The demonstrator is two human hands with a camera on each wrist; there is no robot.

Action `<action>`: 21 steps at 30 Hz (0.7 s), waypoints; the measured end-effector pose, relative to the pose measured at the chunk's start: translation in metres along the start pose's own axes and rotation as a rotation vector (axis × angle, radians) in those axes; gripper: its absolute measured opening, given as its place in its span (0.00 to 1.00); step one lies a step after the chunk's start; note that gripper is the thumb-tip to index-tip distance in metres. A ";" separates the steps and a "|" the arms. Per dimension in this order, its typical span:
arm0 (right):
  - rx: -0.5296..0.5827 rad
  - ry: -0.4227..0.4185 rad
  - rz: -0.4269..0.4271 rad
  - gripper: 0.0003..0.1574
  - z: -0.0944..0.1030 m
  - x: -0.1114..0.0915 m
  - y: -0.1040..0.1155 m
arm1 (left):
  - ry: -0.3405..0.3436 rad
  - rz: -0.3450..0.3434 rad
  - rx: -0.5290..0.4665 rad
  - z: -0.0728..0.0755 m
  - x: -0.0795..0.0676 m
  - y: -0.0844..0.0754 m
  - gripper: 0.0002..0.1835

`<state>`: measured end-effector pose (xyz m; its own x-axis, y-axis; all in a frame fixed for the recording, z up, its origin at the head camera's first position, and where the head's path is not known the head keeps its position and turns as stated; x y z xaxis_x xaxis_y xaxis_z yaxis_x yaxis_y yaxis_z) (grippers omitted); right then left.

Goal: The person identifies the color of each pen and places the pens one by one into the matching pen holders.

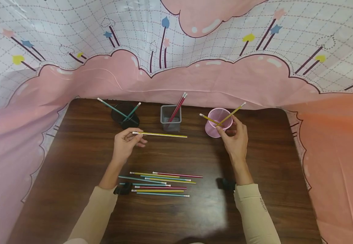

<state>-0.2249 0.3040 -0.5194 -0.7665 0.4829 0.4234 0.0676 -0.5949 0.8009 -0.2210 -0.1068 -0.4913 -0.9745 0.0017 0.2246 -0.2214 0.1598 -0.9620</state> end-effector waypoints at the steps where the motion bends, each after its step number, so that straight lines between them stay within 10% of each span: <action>1: -0.003 -0.001 0.002 0.43 0.000 0.000 0.000 | -0.003 -0.004 -0.005 0.000 0.002 -0.001 0.08; 21: -0.044 0.023 -0.002 0.44 -0.002 0.001 -0.003 | 0.008 -0.104 -0.081 -0.041 0.046 -0.025 0.09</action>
<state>-0.2271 0.3049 -0.5218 -0.7810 0.4697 0.4116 0.0384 -0.6217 0.7823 -0.2586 -0.0703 -0.4511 -0.9461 -0.0112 0.3238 -0.3169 0.2392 -0.9178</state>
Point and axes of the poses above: each hand's wrist, its own x-axis towards the middle knuckle, its own z-axis out of the back of the hand, y = z × x, the point moved 8 cm from there along x, towards the middle knuckle, and after that the axes turned 9 degrees about -y, right-handed, at the moved point
